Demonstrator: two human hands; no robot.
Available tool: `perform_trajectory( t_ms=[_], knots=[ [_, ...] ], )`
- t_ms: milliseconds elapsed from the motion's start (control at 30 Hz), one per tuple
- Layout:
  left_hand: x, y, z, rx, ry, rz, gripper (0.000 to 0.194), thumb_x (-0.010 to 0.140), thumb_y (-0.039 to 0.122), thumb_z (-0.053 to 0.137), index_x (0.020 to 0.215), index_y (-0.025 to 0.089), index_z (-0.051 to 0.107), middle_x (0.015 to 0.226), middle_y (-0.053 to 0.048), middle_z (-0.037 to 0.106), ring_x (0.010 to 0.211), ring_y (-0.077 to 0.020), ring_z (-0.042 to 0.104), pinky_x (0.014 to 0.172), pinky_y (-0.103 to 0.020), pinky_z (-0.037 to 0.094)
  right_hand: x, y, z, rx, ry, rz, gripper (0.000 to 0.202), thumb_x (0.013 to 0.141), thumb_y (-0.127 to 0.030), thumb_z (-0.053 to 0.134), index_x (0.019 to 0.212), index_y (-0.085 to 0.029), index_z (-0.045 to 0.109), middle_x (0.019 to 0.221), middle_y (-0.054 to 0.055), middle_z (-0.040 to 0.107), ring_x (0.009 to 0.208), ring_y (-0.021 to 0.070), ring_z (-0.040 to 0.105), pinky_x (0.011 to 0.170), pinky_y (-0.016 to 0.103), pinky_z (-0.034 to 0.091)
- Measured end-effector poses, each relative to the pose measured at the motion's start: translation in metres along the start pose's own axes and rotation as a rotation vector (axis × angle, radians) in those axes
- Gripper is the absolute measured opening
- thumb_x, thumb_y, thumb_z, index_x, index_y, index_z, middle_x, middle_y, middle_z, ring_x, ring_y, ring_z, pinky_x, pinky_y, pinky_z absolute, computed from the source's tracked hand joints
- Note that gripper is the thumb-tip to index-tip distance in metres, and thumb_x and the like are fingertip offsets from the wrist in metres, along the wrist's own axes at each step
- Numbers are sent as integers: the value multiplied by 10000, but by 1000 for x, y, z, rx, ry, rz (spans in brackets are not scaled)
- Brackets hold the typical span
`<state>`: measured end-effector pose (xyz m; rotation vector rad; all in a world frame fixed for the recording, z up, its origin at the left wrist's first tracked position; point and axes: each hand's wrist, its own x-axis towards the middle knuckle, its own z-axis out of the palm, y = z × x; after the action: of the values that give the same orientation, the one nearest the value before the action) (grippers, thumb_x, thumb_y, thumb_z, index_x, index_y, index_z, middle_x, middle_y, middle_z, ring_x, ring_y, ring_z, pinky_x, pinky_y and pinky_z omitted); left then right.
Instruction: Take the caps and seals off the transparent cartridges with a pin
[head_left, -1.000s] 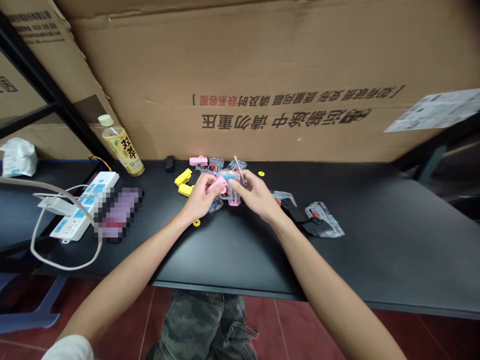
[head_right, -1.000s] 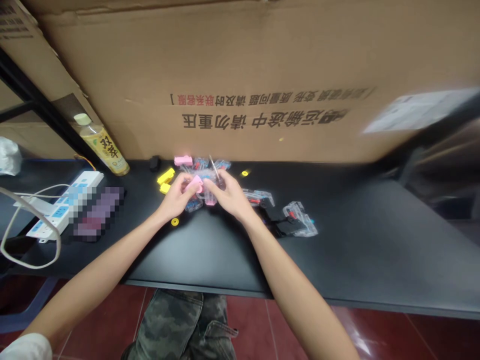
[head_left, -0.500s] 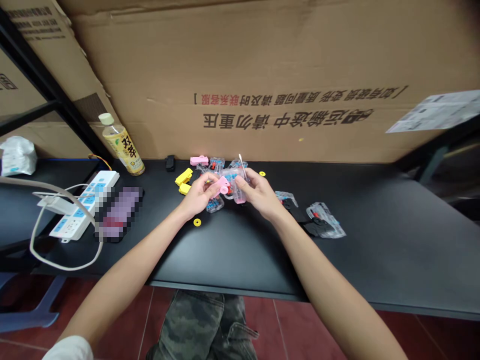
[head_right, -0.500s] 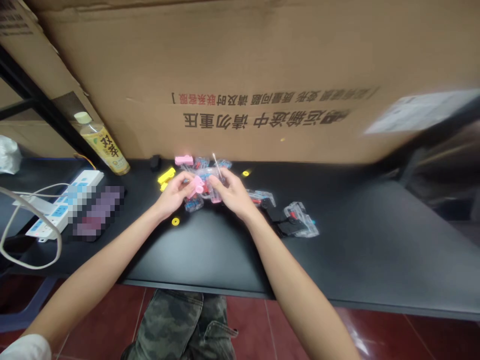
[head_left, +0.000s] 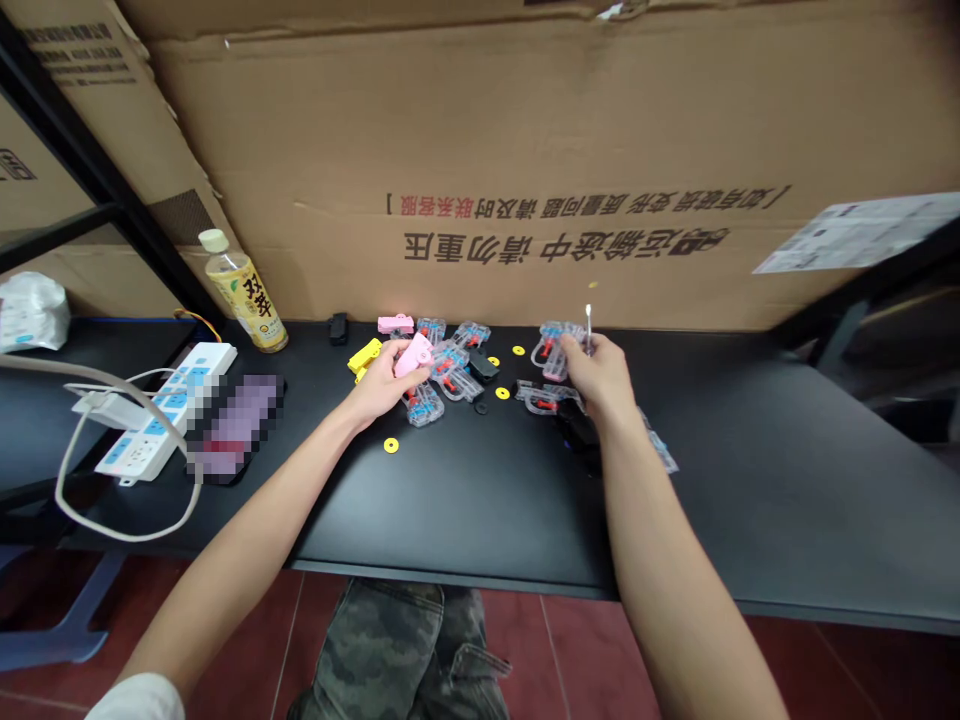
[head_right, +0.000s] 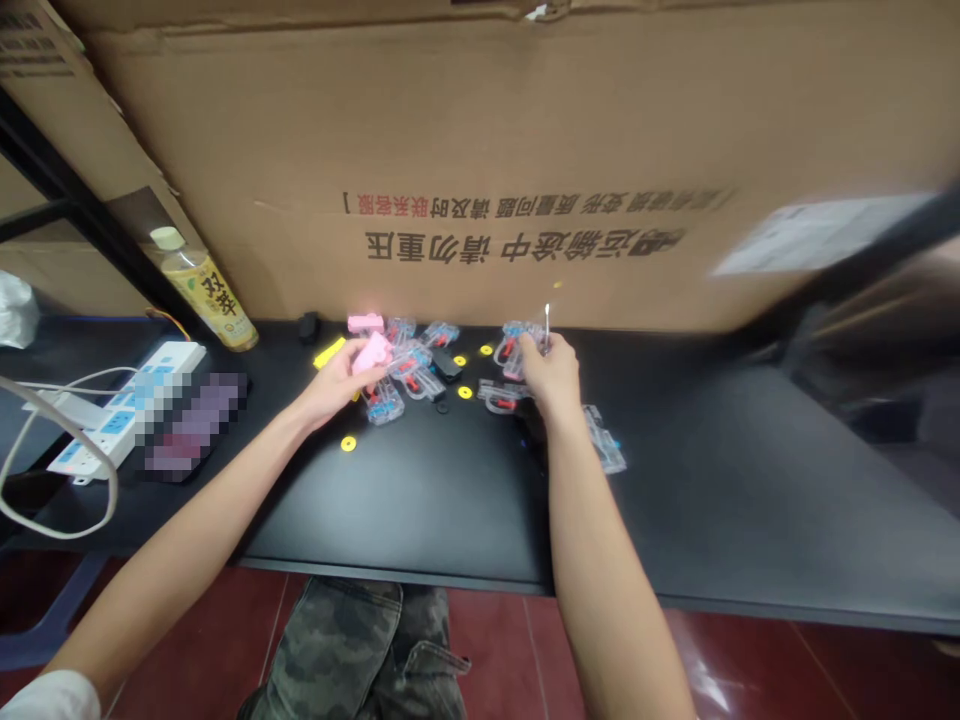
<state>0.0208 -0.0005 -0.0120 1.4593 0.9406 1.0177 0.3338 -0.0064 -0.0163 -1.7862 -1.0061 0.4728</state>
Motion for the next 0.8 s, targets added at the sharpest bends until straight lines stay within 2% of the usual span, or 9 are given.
perform_trajectory(
  t_ms=[133,233,300,333,367,467,533,667,800],
  knots=[
    [1,0,2,43,21,56,428,856,289,720,1252,230,569,1091,-64,645,671,-97,586,560,-239,526,13,17,-5,-306,-39,22,308,822,-394,676,1011,-157,732,943,152,743,947,335,711,887,488,552],
    [0,4,2,63,33,86,356,882,274,666,1224,235,574,1114,-64,655,683,-106,609,552,-239,514,10,9,-9,-333,23,-127,346,837,-384,646,1092,-170,739,1002,164,726,1026,349,688,949,520,527],
    [-1,7,2,105,48,114,272,867,237,656,1136,220,622,1062,-49,678,715,-113,622,588,-237,516,0,-5,-11,-245,18,-264,399,864,-407,618,1173,-178,727,995,148,721,979,322,682,918,507,537],
    [-1,9,2,121,54,123,244,854,211,650,1097,213,646,1031,-41,690,736,-118,630,613,-238,520,-8,-15,-12,-181,-47,-311,427,884,-430,601,1211,-182,719,953,126,722,904,296,680,863,479,552],
    [-1,10,1,128,56,127,233,840,185,640,1070,209,668,1005,-36,701,757,-123,640,637,-240,525,-18,-25,-12,-105,-170,-343,454,906,-465,581,1244,-191,711,882,94,718,807,263,668,783,437,560],
    [-1,10,1,119,38,118,250,812,135,605,1031,199,707,976,-33,727,814,-143,671,677,-251,541,-49,-52,-7,-45,-633,-500,483,940,-554,572,1234,-211,743,793,48,708,690,198,624,673,330,520],
    [0,9,1,124,21,124,221,814,134,602,993,191,717,989,-38,741,850,-151,684,719,-265,558,-65,-64,-1,-61,-767,-601,471,960,-550,549,1215,-217,764,759,38,710,648,180,600,630,300,487],
    [0,8,3,131,-4,141,155,812,137,628,932,180,717,1020,-42,755,881,-150,700,802,-293,582,-76,-67,9,-100,-836,-681,448,993,-505,511,1228,-231,776,743,25,733,604,172,586,610,291,467],
    [-2,11,5,158,-21,141,178,784,96,629,922,171,713,1020,-52,762,862,-152,705,763,-288,594,-73,-63,11,-104,-840,-694,454,1000,-490,507,1243,-217,776,785,30,758,606,170,600,627,293,475]
  ],
)
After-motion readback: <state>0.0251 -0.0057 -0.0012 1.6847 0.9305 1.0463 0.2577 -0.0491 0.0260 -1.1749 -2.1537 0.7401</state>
